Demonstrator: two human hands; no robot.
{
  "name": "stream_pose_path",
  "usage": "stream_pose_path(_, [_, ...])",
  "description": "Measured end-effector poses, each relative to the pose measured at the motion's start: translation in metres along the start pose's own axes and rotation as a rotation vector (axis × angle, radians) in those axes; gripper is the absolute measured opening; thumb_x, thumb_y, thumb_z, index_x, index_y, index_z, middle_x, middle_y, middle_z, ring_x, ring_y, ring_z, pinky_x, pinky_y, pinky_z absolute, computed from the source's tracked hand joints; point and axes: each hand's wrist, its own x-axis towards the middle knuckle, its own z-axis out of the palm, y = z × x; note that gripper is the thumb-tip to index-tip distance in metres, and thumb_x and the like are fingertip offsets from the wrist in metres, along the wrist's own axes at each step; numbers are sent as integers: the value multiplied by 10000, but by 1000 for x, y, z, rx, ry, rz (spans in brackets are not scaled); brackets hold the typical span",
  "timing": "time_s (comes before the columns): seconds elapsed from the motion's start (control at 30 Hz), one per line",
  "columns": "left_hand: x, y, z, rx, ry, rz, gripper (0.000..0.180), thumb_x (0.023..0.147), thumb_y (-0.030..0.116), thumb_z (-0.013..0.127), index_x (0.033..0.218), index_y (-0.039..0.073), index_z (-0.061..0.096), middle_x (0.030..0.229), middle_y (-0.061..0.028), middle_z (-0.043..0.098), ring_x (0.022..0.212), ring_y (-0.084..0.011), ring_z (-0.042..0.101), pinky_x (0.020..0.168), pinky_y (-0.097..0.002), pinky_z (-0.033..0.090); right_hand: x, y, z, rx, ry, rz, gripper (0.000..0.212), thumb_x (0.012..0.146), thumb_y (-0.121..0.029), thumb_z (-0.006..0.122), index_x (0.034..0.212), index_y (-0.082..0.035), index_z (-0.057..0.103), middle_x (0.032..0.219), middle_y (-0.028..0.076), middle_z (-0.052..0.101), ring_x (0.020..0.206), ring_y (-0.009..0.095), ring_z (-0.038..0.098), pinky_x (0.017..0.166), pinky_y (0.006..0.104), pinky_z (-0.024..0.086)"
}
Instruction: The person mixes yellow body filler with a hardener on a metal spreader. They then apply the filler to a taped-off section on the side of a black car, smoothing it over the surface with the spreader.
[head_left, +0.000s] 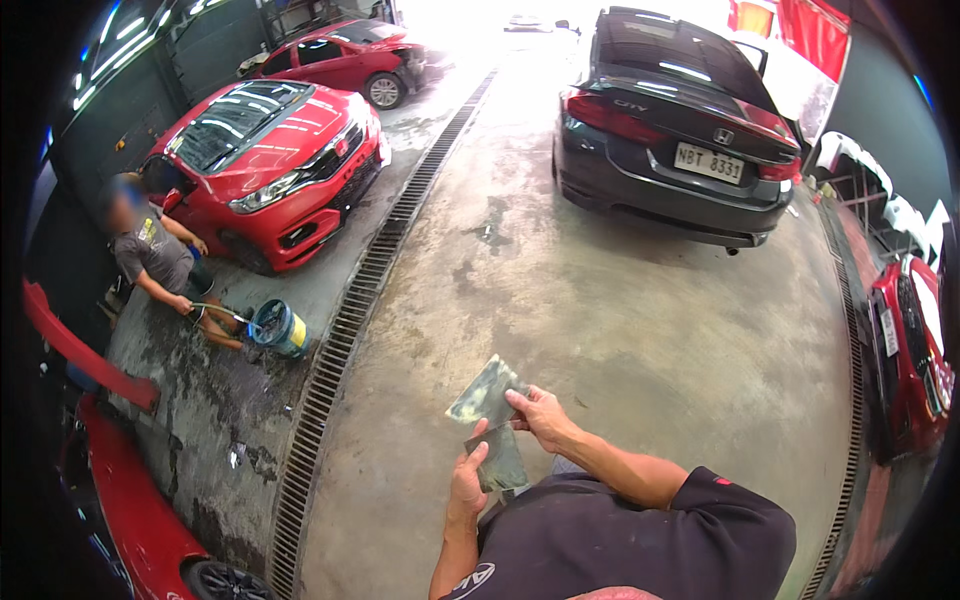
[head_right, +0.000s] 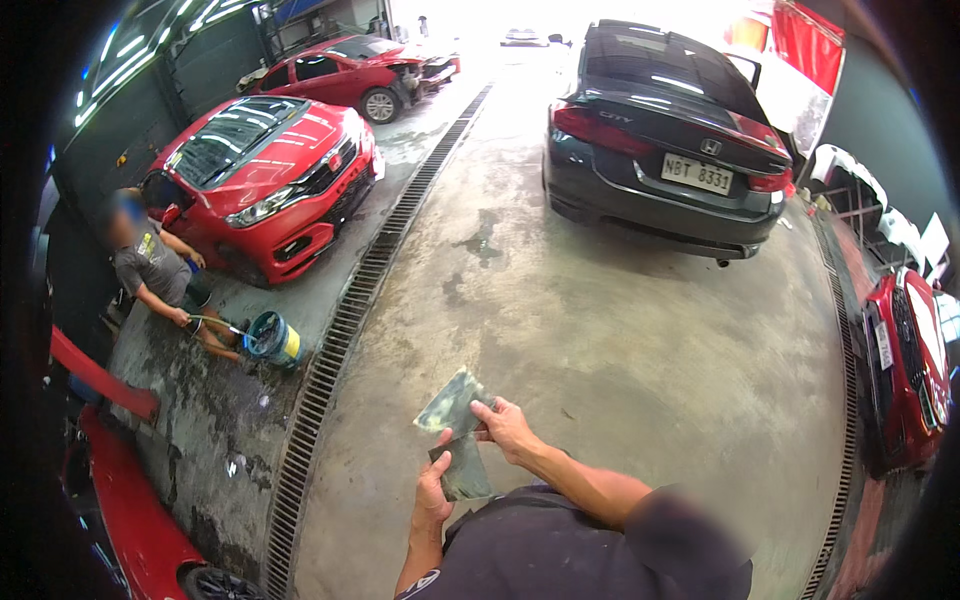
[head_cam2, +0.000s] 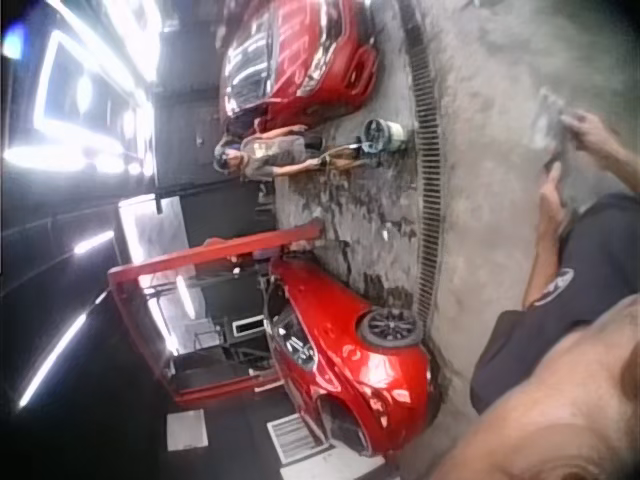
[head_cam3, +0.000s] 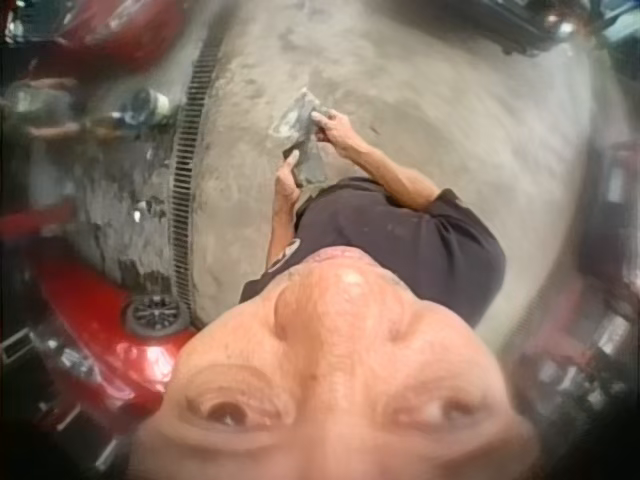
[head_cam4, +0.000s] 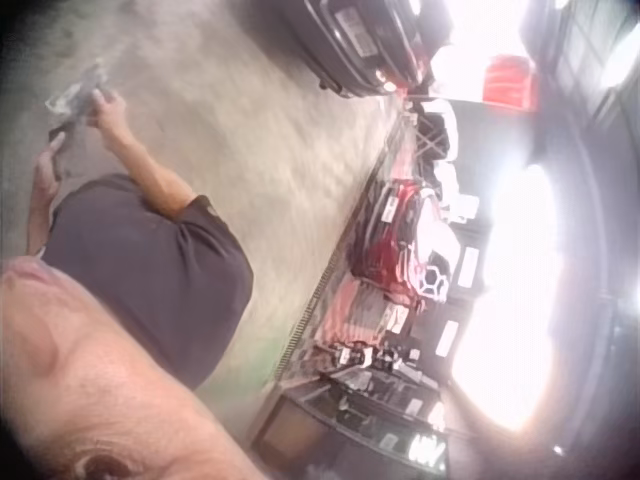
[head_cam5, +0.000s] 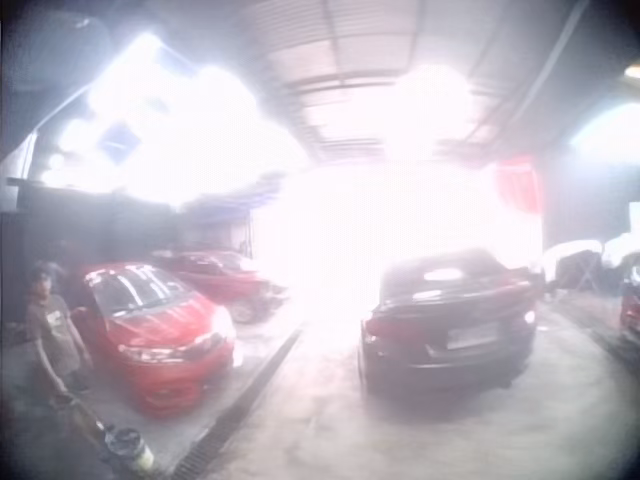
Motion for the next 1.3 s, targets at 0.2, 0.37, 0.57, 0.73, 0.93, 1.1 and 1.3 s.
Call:
stream_pose_path(0.2, [-1,-40,45,184,-128,-7,403,1036,110,579,1431,36,607,1274,-42,666,1118,-114,609,997,-279,479,-60,-8,-68,-20,156,-243,264,998,-280,717,1041,-22,681,855,54,688,720,127,660,632,301,591])
stream_pose_path(0.37, [-8,-52,87,836,-291,-1,312,1033,138,614,1327,78,702,1043,12,690,950,-36,594,824,-263,498,-116,-32,-174,-3,617,-509,343,1043,-348,652,993,-11,699,701,-32,583,553,54,499,487,246,418])
stream_pose_path(0.57, [-34,-135,208,1515,-1005,80,351,1009,266,569,1318,150,691,1134,-156,715,1020,-346,677,901,-416,526,-230,-56,-235,-855,748,-1051,267,924,-307,795,950,-50,731,660,39,639,533,128,562,553,258,464])
stream_pose_path(0.73, [-78,-240,308,1418,-1337,10,356,1030,240,545,1349,137,663,1199,-179,686,1099,-346,650,988,-448,495,-303,-49,-324,-1028,741,-1079,196,913,-238,799,877,-52,753,625,116,650,501,206,621,486,325,472])
stream_pose_path(0.93, [-122,-310,397,1349,-1426,-106,401,1032,202,541,1426,168,602,1144,-181,658,1093,-361,622,976,-451,486,-405,-33,-441,-870,1173,-1012,282,1022,-271,678,873,-39,739,634,122,653,513,219,626,511,323,479])
stream_pose_path(1.1, [-132,-349,455,1254,-1574,4,395,1032,174,573,1423,174,628,990,-144,607,930,-309,601,881,-401,489,-466,-20,-505,-867,1284,-1137,267,1005,-256,695,840,-47,716,645,112,664,518,272,648,511,338,503])
stream_pose_path(1.3, [-104,-396,521,1161,-1597,-161,374,1036,155,589,1405,132,637,1048,-103,683,970,-239,649,884,-348,513,-519,-12,-576,-770,1540,-994,373,1061,-295,624,811,-28,695,609,47,612,510,165,602,491,287,456])
